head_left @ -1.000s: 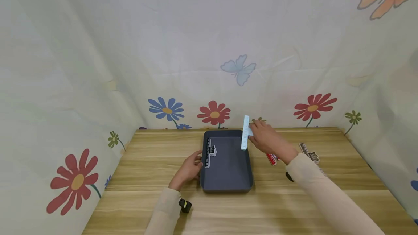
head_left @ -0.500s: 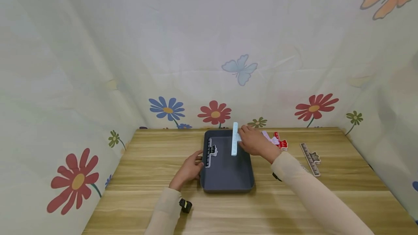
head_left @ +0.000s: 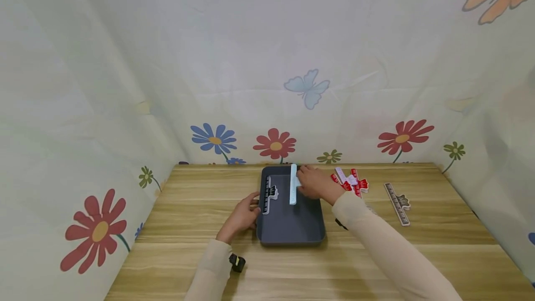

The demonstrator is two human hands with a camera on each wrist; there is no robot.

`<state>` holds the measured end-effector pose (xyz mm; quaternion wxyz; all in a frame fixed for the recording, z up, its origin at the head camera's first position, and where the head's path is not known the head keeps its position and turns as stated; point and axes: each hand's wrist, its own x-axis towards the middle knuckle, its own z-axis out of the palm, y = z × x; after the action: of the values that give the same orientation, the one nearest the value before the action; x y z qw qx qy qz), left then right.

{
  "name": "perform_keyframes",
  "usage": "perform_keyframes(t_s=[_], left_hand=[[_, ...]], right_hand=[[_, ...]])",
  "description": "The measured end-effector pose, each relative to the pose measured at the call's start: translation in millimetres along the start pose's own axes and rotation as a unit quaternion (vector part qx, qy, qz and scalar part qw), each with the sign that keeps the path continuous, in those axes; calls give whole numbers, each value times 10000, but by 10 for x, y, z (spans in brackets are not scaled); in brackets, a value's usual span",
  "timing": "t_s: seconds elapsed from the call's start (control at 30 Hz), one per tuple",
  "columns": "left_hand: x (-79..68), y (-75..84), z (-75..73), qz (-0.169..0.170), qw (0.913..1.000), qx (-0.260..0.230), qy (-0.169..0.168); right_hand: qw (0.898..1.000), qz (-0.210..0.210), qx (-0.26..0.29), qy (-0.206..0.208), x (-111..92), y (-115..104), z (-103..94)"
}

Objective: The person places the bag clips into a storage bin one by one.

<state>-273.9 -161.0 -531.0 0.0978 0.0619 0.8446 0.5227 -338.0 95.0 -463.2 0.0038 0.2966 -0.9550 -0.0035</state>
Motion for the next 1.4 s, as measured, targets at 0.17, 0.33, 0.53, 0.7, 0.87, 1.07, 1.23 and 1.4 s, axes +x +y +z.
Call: perform_keyframes(t_s=[0.17,0.33,0.53,0.7,0.87,1.07,1.23,1.4], left_hand=[[-5,2,-3,17,10000,25,-8],[-5,10,-14,20,10000,32,-40],[-5,19,-14,-11,9999,-64,-109],[-10,24,-24,-44,9998,-140,-148],[-20,17,-30,-44,9997,-150,-168],[-18,10,-25,-28,9997,-182,-166],[-15,5,-20,-27,9997,-168,-153],[-9,11,-19,-4,9999,-92,-140]], right_hand=[[9981,186,-60,-579,86,-58,43],[9962,223,-187,-824,159,-135,111],[9977,123,-242,-621,223,-194,188],[9960,173,-308,-820,289,-229,225],[9941,287,-323,-991,345,-244,271],[9923,345,-319,-1142,386,-249,334],[9931,292,-116,-1132,382,-280,315],[9938,244,0,-1083,387,-313,289]])
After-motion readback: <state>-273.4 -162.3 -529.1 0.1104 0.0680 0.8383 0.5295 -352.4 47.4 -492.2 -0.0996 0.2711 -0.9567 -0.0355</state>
